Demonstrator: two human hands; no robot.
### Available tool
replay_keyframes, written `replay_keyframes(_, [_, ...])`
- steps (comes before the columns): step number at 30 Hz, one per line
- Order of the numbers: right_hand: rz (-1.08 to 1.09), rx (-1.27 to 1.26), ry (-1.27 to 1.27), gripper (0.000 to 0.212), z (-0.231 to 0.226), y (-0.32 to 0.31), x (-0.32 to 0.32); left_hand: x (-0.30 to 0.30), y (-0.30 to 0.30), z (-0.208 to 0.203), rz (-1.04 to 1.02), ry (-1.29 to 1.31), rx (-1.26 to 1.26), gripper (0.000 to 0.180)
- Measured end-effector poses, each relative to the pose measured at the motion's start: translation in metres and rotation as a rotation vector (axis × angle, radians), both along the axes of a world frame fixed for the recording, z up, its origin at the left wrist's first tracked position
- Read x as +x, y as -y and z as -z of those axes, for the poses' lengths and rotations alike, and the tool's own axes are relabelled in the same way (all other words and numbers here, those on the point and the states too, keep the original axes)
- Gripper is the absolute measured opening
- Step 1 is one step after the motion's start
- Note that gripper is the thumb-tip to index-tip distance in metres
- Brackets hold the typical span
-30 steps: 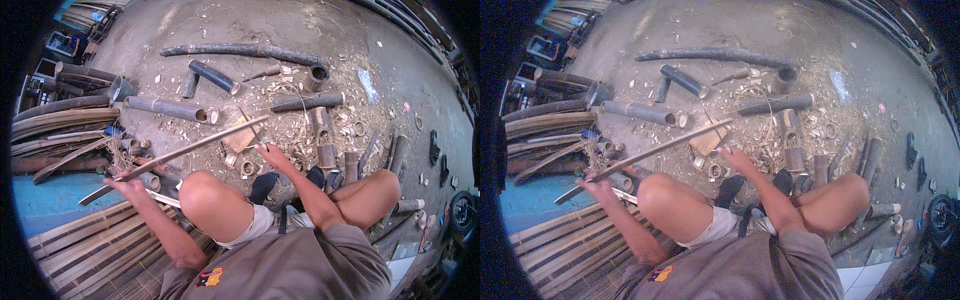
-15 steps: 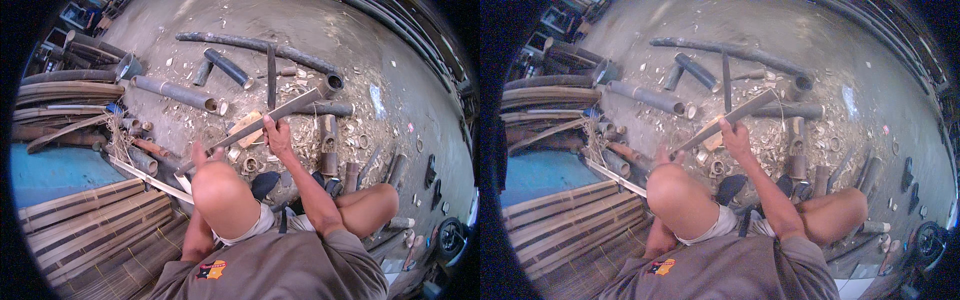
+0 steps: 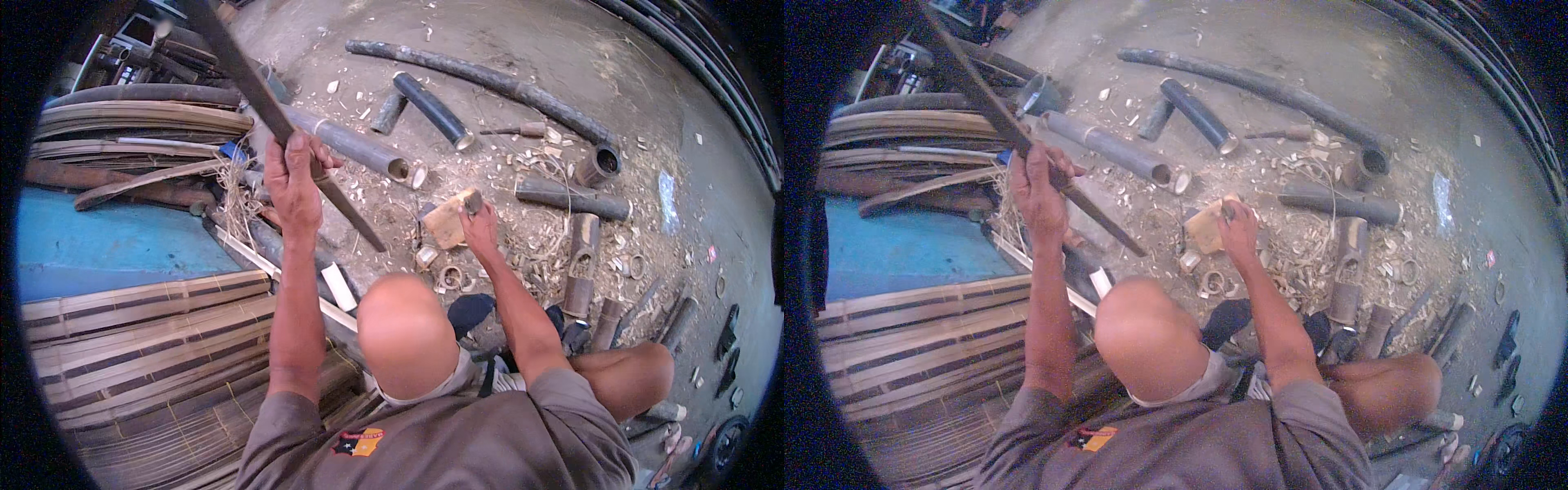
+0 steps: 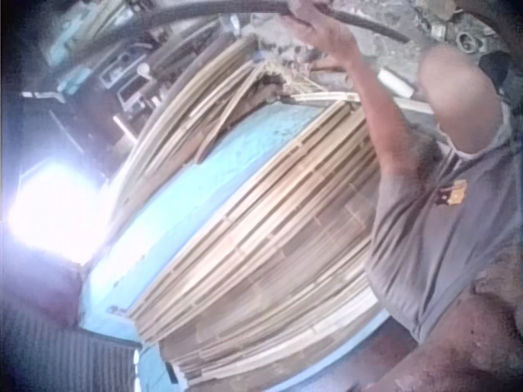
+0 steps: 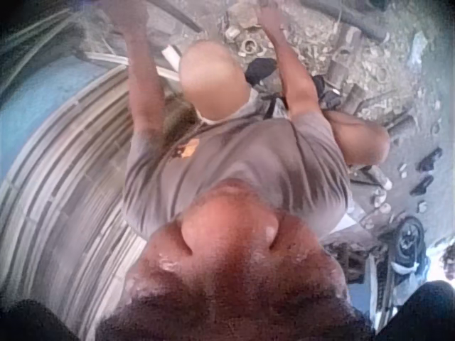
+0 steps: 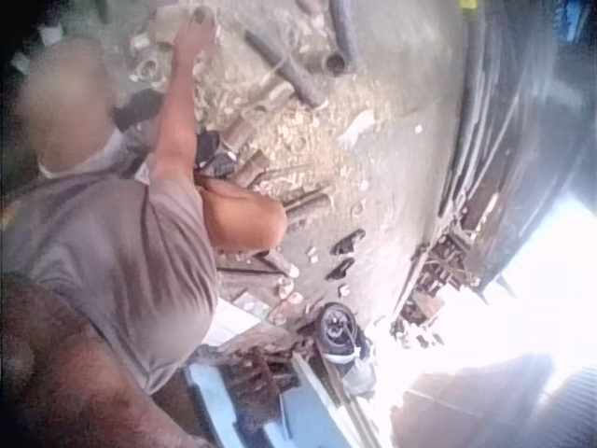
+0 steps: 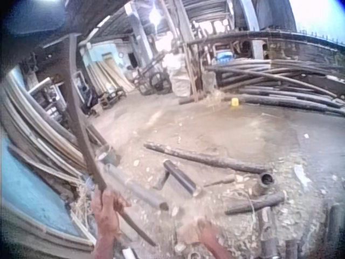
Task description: The person sits on the ground and uses a knife to shave and shape a thin bamboo strip. They repeatedly test the fit of the strip into a larger bamboo tube, adjusting the strip's dimensions until it fits.
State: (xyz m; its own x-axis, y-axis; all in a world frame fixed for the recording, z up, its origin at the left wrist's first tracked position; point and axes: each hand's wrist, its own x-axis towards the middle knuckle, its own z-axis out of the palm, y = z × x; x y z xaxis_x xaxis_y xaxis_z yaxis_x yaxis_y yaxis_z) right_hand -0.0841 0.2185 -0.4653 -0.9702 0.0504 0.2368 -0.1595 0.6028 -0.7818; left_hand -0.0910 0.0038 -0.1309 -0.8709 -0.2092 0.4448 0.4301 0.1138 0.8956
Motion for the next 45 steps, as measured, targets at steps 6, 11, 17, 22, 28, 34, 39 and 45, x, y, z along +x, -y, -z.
replay_keyframes(6, [-0.078, -0.096, 0.282, 0.031, -0.089, -0.017, 0.052, -0.003, -0.029, 0.016, 0.004, -0.093, 0.212, 0.021])
replay_keyframes(11, [-0.117, -0.196, 0.421, 0.038, -0.144, -0.04, 0.093, -0.001, -0.014, -0.023, -0.148, -0.149, 0.293, 0.034])
replay_keyframes(17, [-0.232, -0.315, 0.463, 0.035, -0.21, -0.032, 0.112, 0.027, -0.038, -0.086, -0.391, -0.235, 0.265, 0.031])
replay_keyframes(22, [-0.303, -0.301, 0.264, 0.03, -0.241, -0.016, 0.12, 0.052, -0.033, -0.096, -0.291, -0.249, 0.329, 0.032])
replay_keyframes(28, [-0.463, -0.324, 0.173, 0.031, -0.3, 0.009, 0.128, 0.075, -0.066, -0.075, -0.302, -0.302, 0.243, 0.04])
replay_keyframes(34, [-0.328, -0.226, 0.38, 0.031, -0.206, -0.003, 0.117, 0.078, -0.069, -0.08, -0.492, -0.282, 0.208, 0.045])
replay_keyframes(39, [-0.385, -0.291, 0.184, 0.031, -0.254, 0.008, 0.13, 0.08, -0.073, -0.077, -0.365, -0.345, 0.13, 0.045])
replay_keyframes(45, [-0.415, -0.277, 0.333, 0.032, -0.239, 0.01, 0.11, 0.064, -0.064, -0.075, -0.471, -0.36, 0.142, 0.044])
